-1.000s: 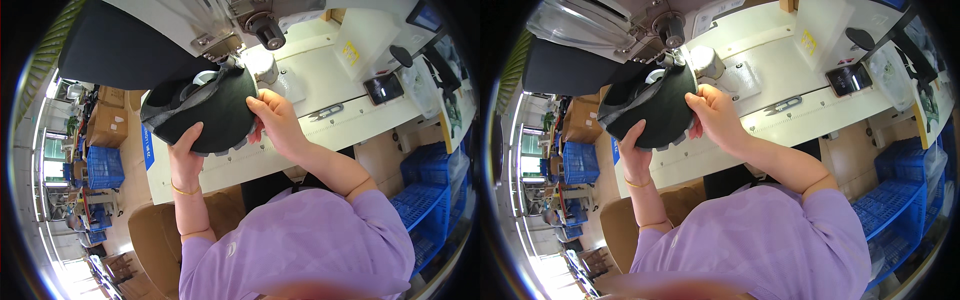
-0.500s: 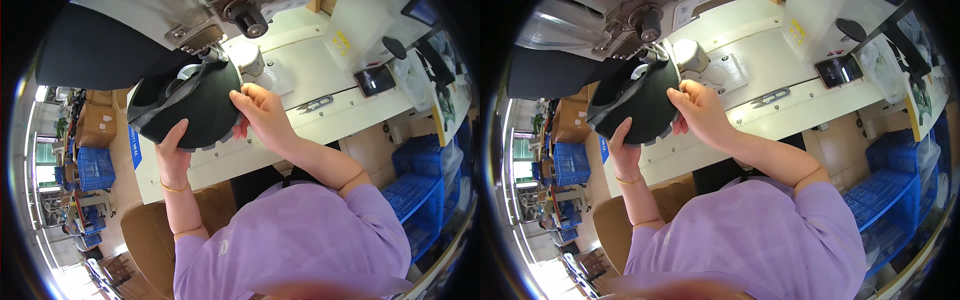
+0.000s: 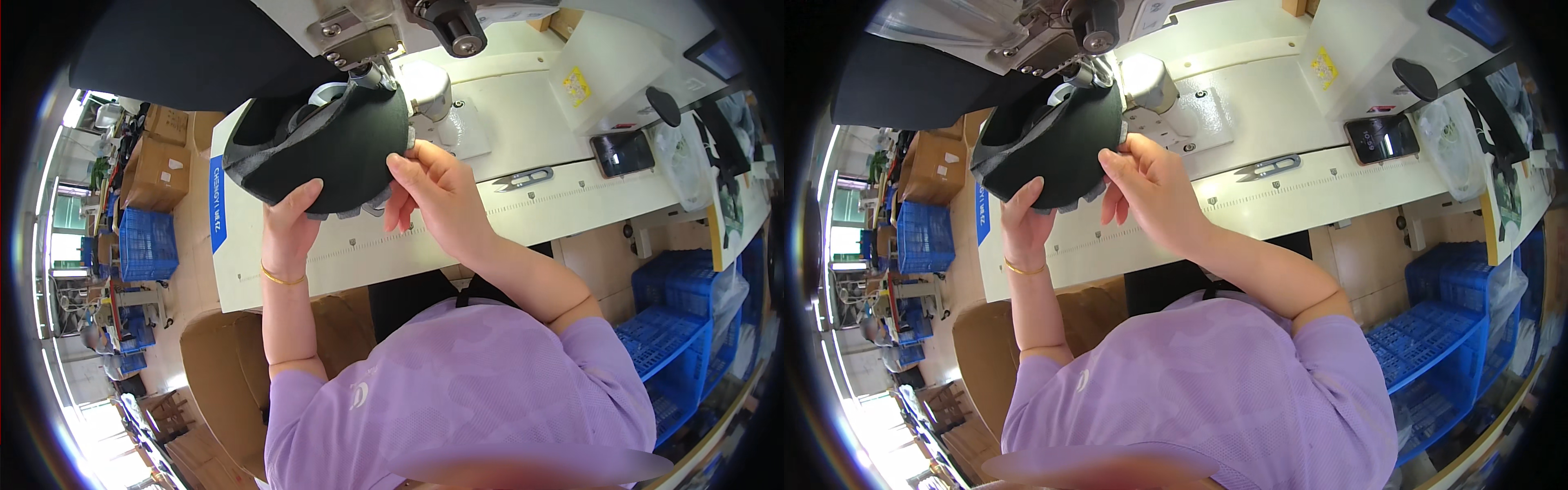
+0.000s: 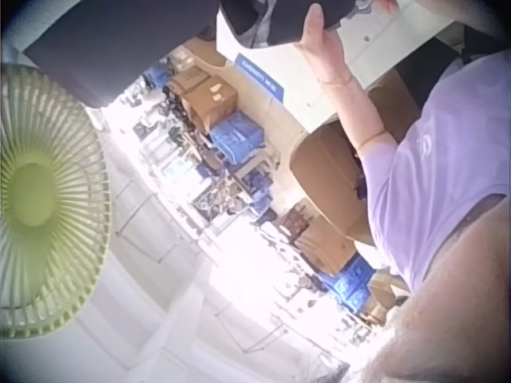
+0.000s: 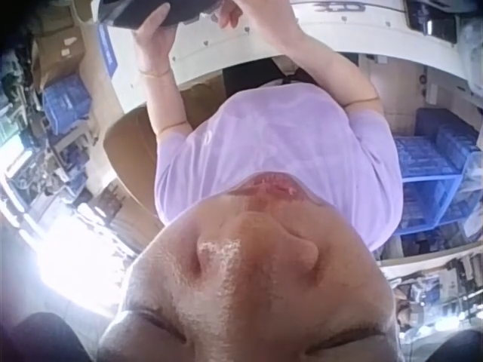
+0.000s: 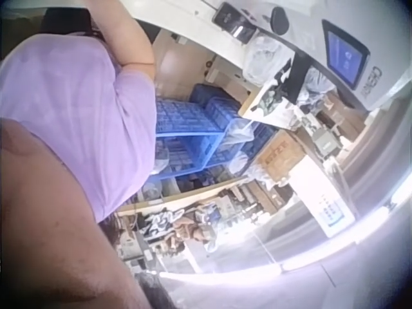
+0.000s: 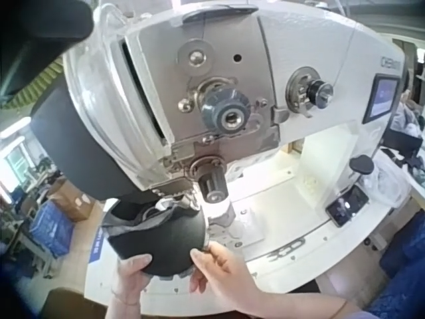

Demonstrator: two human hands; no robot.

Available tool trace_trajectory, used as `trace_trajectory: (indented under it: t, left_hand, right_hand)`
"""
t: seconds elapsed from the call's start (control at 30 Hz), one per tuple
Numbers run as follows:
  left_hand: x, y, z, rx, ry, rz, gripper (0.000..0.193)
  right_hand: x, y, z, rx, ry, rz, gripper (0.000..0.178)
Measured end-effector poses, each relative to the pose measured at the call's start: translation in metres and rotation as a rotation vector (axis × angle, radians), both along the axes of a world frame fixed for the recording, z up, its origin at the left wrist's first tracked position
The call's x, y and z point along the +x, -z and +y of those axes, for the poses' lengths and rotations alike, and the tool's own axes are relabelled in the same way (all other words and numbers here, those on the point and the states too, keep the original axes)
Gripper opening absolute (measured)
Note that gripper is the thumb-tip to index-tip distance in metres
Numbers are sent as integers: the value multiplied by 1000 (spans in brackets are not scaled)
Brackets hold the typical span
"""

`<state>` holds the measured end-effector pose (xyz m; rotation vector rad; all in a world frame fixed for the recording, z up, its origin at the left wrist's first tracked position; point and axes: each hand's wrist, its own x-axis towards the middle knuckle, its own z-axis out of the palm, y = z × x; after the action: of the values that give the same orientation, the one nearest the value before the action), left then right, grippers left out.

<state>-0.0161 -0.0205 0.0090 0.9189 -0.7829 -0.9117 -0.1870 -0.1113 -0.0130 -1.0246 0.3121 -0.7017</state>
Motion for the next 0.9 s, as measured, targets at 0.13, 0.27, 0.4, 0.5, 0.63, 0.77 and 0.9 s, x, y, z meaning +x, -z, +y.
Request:
trace_trajectory:
  t: [0.13, 0.27, 0.4, 0.5, 0.63, 0.77, 0.9]
  left_hand:
    - [1, 2, -6, -11, 17, 0, 50]
    - [3, 7, -8, -32, 76, -83, 52]
    - [-9, 10, -12, -13, -1, -94, 52]
    - [-11, 10, -15, -66, -19, -63, 52]
    - [-10, 9, -20, -37, 2, -70, 50]
    - [-16, 9, -23, -73, -20, -114, 44]
    - [-23, 9, -28, -70, 8, -125, 38]
  right_hand:
    - [4, -1, -6, 23, 19, -23, 24]
    - [5, 0, -14, -6, 27, -33, 25]
    - [7, -3, -20, -35, 75, 3, 26]
    - [9, -4, -20, -65, 104, -2, 27]
    - [12, -2, -16, -25, 79, -25, 26]
    - [14, 0, -19, -40, 73, -37, 25]
    - [14, -3, -21, -54, 85, -38, 24]
